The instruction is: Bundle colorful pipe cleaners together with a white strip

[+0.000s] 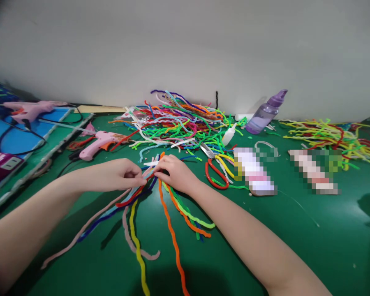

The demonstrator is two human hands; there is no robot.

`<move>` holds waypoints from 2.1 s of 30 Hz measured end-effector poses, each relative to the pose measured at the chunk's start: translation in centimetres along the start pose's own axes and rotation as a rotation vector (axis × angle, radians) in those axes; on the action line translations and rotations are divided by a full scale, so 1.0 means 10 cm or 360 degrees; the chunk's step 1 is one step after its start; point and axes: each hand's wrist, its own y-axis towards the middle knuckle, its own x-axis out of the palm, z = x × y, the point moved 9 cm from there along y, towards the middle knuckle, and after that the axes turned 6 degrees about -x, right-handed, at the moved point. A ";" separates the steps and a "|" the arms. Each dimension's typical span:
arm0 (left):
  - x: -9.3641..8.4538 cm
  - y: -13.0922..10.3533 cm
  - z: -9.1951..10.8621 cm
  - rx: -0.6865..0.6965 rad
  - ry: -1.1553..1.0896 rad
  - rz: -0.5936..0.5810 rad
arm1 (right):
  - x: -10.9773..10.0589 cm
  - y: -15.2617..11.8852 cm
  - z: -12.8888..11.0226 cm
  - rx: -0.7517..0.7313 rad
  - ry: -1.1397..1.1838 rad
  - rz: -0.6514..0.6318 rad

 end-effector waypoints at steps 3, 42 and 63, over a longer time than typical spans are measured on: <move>0.01 -0.04 0.07 0.0028 0.0007 -0.0015 | 0.01 0.00 0.00 -0.0011 -0.0008 0.0005; 0.01 -0.23 0.49 -0.0095 0.1030 0.0562 | -0.04 -0.02 0.00 0.0033 -0.0053 0.0086; -0.07 0.03 0.19 -0.0024 0.0556 0.0591 | -0.06 -0.01 0.02 0.0128 0.0164 0.0006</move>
